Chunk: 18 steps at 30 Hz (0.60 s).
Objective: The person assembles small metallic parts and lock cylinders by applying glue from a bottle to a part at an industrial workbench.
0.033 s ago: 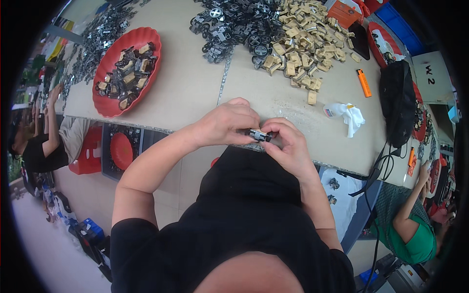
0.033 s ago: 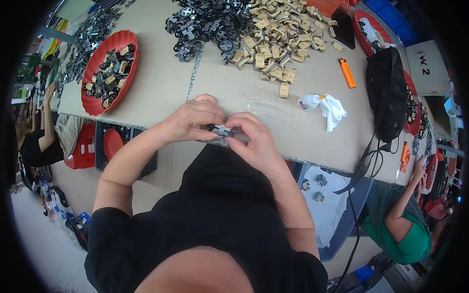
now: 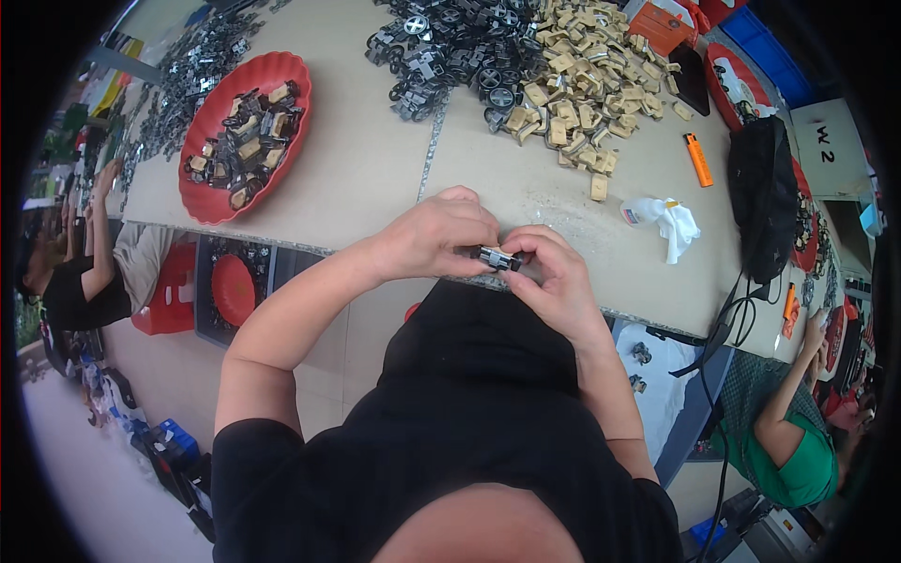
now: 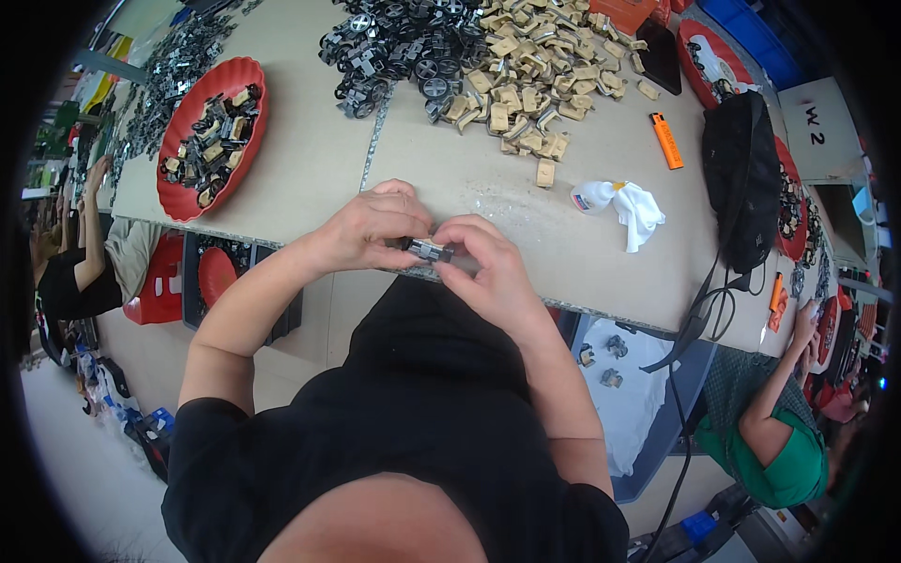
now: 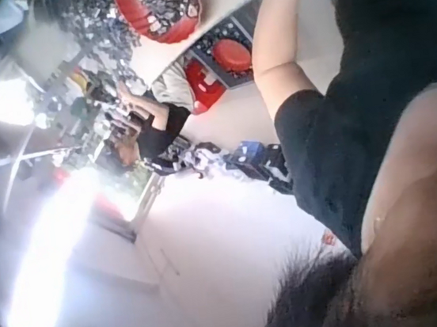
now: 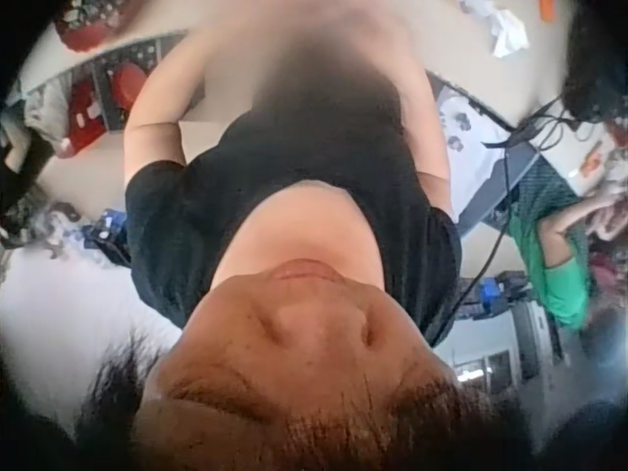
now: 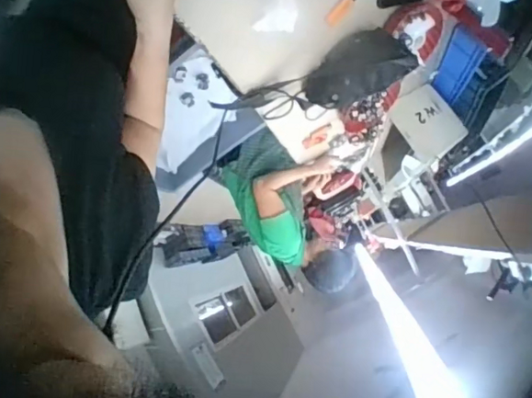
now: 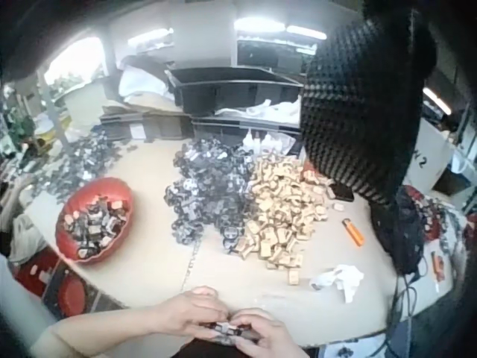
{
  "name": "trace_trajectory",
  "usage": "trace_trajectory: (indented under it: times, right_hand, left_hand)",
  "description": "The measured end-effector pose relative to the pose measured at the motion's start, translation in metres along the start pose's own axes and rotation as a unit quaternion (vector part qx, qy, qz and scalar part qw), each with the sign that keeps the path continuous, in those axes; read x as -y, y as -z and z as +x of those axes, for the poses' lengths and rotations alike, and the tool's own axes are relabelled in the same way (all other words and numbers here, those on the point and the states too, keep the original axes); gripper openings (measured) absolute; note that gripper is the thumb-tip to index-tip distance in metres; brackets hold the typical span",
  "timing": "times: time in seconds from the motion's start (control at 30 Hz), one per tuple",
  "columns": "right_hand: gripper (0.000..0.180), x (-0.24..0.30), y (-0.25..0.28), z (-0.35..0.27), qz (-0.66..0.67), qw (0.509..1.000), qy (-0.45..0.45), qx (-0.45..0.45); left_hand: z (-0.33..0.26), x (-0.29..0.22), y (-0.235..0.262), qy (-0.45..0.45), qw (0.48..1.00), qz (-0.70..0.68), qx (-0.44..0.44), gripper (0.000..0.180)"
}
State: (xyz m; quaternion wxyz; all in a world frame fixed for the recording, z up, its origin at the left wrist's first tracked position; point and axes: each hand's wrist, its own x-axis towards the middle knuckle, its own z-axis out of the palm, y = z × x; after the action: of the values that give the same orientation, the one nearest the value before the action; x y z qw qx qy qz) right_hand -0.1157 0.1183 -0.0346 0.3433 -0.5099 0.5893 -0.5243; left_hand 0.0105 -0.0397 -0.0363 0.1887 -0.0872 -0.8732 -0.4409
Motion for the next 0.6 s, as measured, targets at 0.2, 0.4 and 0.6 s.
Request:
trace_trajectory:
  times: [0.2,0.4,0.6]
  right_hand:
    - [0.026,-0.006,0.001,0.000,0.021,1.000,-0.006,0.019]
    - [0.020,-0.003,0.003,0.001,0.137,0.990,-0.018,-0.017]
    - [0.021,-0.007,0.014,0.006,0.283,0.946,-0.155,0.022]
  left_hand:
    - [0.000,-0.002,0.000,0.027,0.998,0.053,-0.004,0.020]
    - [-0.004,-0.004,-0.002,0.083,0.995,0.017,-0.048,0.024]
    - [-0.005,-0.004,-0.002,0.061,0.996,-0.004,-0.063,0.027]
